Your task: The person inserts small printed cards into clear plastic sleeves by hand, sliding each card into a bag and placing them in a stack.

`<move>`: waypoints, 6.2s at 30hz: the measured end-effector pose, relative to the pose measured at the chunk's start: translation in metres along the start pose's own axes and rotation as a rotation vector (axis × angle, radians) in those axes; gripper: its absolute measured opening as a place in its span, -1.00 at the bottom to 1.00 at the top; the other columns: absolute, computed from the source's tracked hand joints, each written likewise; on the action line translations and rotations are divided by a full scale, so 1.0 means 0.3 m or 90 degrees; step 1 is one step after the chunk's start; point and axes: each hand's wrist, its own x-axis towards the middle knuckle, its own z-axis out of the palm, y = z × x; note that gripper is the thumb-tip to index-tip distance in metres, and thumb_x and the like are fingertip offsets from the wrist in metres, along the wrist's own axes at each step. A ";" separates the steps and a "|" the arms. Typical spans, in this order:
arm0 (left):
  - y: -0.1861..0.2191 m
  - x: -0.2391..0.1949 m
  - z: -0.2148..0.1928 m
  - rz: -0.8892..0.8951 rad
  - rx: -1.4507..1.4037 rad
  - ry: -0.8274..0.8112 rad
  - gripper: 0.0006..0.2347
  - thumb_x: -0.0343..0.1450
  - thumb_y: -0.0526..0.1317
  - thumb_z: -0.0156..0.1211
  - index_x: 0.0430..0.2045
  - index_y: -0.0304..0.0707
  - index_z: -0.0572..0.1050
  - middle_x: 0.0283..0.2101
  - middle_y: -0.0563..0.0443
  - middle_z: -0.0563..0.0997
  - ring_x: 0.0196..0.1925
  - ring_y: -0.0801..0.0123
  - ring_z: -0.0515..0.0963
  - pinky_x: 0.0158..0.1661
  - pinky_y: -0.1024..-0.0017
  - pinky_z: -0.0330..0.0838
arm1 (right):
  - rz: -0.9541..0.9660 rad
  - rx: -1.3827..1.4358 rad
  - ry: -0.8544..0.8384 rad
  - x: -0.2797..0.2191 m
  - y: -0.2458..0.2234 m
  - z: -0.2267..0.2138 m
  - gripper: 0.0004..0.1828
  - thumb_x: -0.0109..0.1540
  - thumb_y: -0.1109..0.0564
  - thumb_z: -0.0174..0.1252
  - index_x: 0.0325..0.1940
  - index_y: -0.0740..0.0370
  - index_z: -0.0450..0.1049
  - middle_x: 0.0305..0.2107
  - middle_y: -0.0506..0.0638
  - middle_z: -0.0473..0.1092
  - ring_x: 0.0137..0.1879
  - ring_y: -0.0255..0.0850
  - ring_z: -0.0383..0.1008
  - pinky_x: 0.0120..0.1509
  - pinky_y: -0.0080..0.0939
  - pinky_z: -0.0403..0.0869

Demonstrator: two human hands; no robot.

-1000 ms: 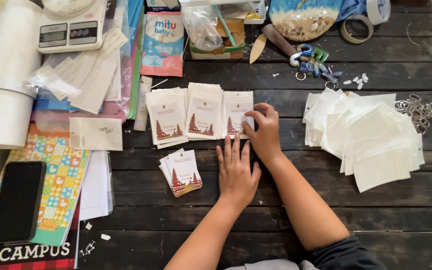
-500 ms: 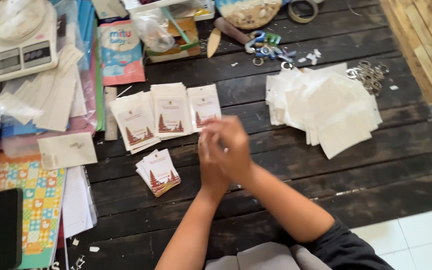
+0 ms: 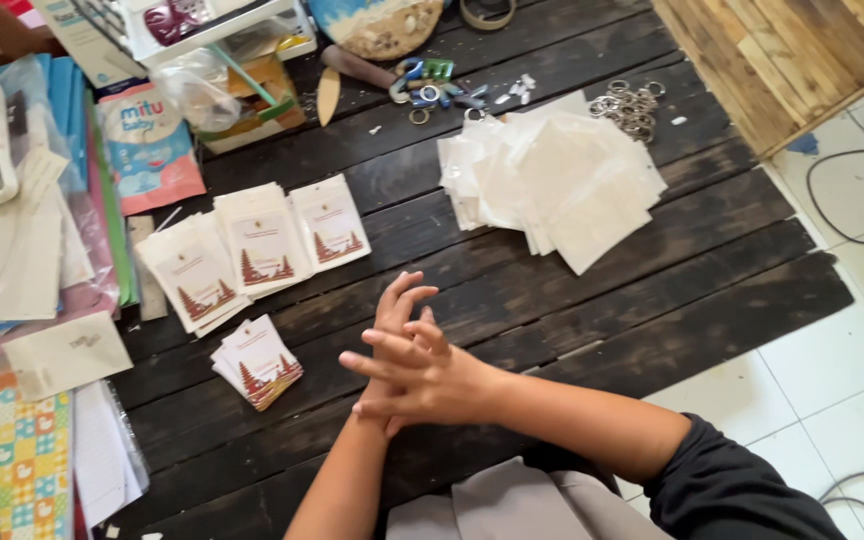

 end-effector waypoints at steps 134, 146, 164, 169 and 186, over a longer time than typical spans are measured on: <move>-0.179 -0.275 -0.631 -0.259 0.392 0.379 -0.79 0.25 -0.20 0.43 -0.27 0.12 0.66 -0.20 0.15 0.50 -0.11 0.20 0.51 0.04 0.27 0.36 | 0.639 0.150 -0.376 0.315 -0.078 0.477 -0.25 0.20 -0.05 0.29 0.41 0.11 0.19 -0.27 0.03 0.49 -0.03 0.18 0.54 0.08 0.34 0.49; -0.175 -0.276 -0.620 -0.300 0.382 0.369 -0.78 0.26 -0.18 0.44 -0.25 0.14 0.64 -0.17 0.16 0.49 -0.06 0.21 0.48 0.07 0.26 0.35 | 0.585 0.259 -0.081 0.188 -0.036 0.553 -0.57 0.07 0.21 0.45 -0.03 0.10 0.48 -0.39 -0.02 0.54 -0.33 -0.11 0.57 -0.20 -0.15 0.53; -0.059 -0.228 -0.575 -0.109 0.413 0.452 -0.80 0.25 -0.32 0.32 -0.30 -0.01 0.59 -0.15 0.10 0.49 -0.05 0.19 0.47 0.09 0.23 0.28 | 0.728 0.723 0.026 0.162 0.201 0.113 -0.39 0.13 0.42 0.25 0.26 0.17 0.39 -0.18 -0.02 0.45 -0.16 -0.30 0.55 -0.06 -0.25 0.58; 0.073 -0.083 -0.436 -0.087 0.268 0.298 -0.79 0.25 -0.36 0.29 -0.31 -0.02 0.62 -0.24 0.07 0.55 -0.10 0.11 0.56 0.02 0.17 0.34 | 0.791 0.684 0.057 0.013 0.368 0.058 -0.57 0.15 0.40 0.23 0.10 0.20 0.45 -0.27 -0.01 0.44 -0.24 -0.26 0.56 -0.17 -0.21 0.60; -0.069 0.053 -0.231 -0.078 0.324 -0.074 -0.67 0.13 -0.03 0.50 -0.28 0.11 0.58 -0.25 0.12 0.49 -0.11 0.11 0.51 -0.09 0.19 0.45 | 0.780 0.685 0.098 -0.084 0.464 0.062 -0.53 0.14 0.43 0.13 0.13 0.21 0.44 -0.37 0.07 0.47 -0.31 -0.25 0.53 -0.20 -0.26 0.59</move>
